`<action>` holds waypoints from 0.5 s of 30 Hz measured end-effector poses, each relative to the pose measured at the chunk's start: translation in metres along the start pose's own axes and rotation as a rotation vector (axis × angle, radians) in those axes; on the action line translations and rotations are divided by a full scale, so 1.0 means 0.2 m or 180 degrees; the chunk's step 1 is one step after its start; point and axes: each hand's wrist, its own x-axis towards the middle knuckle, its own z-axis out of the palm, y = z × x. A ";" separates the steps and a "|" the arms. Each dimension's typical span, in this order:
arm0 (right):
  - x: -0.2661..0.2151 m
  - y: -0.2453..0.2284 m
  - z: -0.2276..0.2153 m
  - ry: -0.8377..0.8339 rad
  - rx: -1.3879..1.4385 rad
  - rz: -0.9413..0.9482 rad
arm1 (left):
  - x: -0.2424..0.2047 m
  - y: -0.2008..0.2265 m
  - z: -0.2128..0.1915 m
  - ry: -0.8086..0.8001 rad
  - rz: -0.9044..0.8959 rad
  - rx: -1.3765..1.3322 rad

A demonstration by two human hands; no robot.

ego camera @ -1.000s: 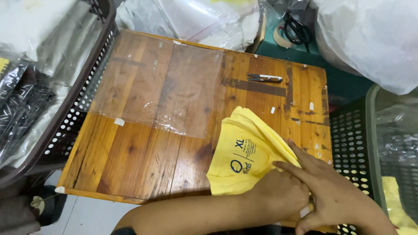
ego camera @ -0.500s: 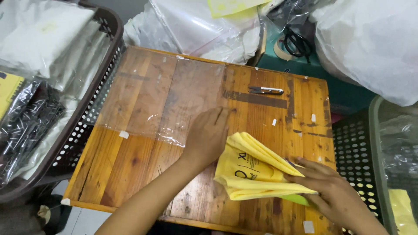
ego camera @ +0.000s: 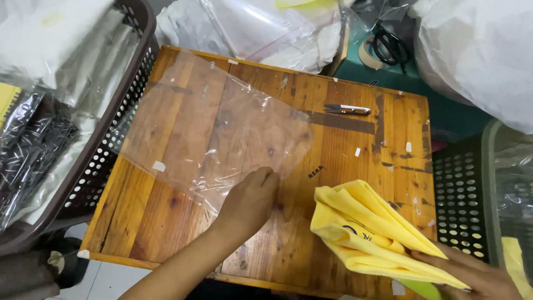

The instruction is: The person folds a yellow t-shirt and places it into a clear plastic bag on a wooden table. They smooth the shirt inside the bag, then cut a piece of tape with scissors and write on it with a pencil before placing the tape on the package.

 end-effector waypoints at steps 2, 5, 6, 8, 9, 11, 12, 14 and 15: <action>0.00 -0.01 0.04 0.0344 -0.0145 -0.0324 | 0.02 0.02 -0.09 0.0048 -0.0346 -0.0545; 0.00 -0.07 0.06 0.0756 -0.0006 -0.0953 | 0.02 0.05 -0.19 0.0163 -0.0682 -0.1211; 0.00 -0.09 0.06 0.0820 0.0273 -0.1242 | 0.02 0.06 -0.21 0.0225 -0.0672 -0.1345; -0.03 -0.28 0.03 0.1097 0.0329 -0.1231 | 0.02 0.08 -0.25 0.0186 -0.0657 -0.1460; -0.05 -0.38 0.02 0.1380 0.0389 -0.1211 | 0.03 0.09 -0.27 0.0143 -0.0634 -0.1576; -0.04 -0.49 0.00 0.1435 0.0550 -0.1439 | 0.02 0.10 -0.28 0.0046 -0.0823 -0.1875; -0.04 -0.55 -0.01 0.1500 0.0706 -0.1671 | 0.02 0.11 -0.28 -0.0044 -0.1004 -0.2173; 0.01 -0.53 0.02 0.1505 0.0676 -0.1852 | 0.02 0.11 -0.28 0.0187 -0.1041 -0.2439; 0.04 -0.53 0.04 0.1508 0.0645 -0.2035 | 0.01 0.11 -0.28 0.0423 -0.1076 -0.2704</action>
